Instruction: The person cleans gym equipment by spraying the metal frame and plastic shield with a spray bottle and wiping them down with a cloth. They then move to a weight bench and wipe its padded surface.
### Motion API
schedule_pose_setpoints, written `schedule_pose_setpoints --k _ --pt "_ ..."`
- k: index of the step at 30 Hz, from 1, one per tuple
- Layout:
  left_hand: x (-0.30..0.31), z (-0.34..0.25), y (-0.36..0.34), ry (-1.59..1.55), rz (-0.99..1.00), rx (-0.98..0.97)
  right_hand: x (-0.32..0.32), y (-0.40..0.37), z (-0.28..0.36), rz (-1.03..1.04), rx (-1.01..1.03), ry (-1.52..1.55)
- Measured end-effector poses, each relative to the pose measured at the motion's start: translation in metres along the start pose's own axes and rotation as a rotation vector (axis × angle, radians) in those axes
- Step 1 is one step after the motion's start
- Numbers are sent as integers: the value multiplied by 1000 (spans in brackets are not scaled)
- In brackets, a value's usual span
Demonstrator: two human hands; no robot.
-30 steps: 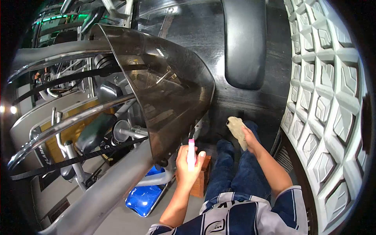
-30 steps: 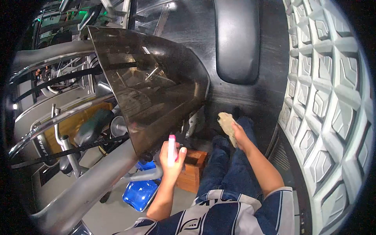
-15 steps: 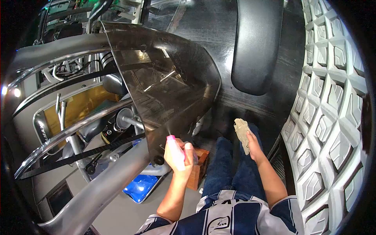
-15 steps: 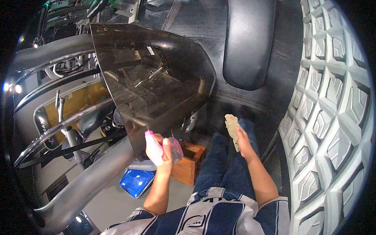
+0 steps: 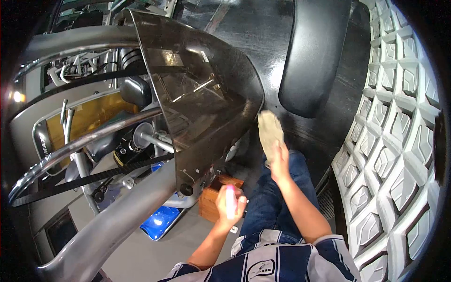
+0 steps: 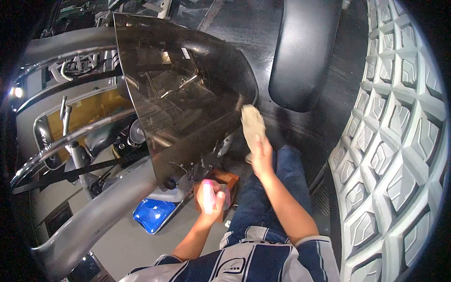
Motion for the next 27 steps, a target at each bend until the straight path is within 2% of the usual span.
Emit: schedule_pose_setpoints --k 1,2,3,4,5,8,9,11,14,16,18,20,22,25,27 --pt "-4 5 -12 -123 2 29 -28 9 8 11 45 -44" --pt "-7 6 -19 -214 16 68 -67 16 27 152 9 -226" --pt "-8 7 -21 -200 30 45 -111 22 60 140 257 -128" --pt "-8 7 -26 -185 42 27 -148 17 117 176 508 -222" --pt "-6 7 -28 -190 42 33 -173 14 150 167 613 -272" --pt "7 15 -27 -191 42 52 -197 -25 199 242 877 -329" --pt "10 26 -36 -116 100 51 -194 -72 168 389 954 -409" --pt "7 37 -46 -38 201 59 -188 -89 78 493 872 -619" --pt "20 58 -74 -94 172 104 -180 -72 48 491 919 -768" --pt "32 69 -86 -64 204 157 -182 -39 74 400 888 -814" --pt "46 74 -87 -5 170 163 -176 -4 136 185 922 -524" --pt "46 67 -70 24 196 140 -195 10 192 254 930 -518" --pt "52 57 -56 -51 133 46 -204 -17 226 264 1055 -507" --pt "59 42 -43 -134 135 18 -198 -57 203 295 1079 -475" --pt "66 42 -39 -188 137 14 -187 -67 147 272 1057 -478"
Point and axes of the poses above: each hand's wrist, its own y-axis towards the middle knuckle, its own x-axis out of the back of the hand, z = x × y, the point moved 10 cm from there along y, towards the middle knuckle, and after that the axes turned 12 degrees about -y, right-handed, at the moved point
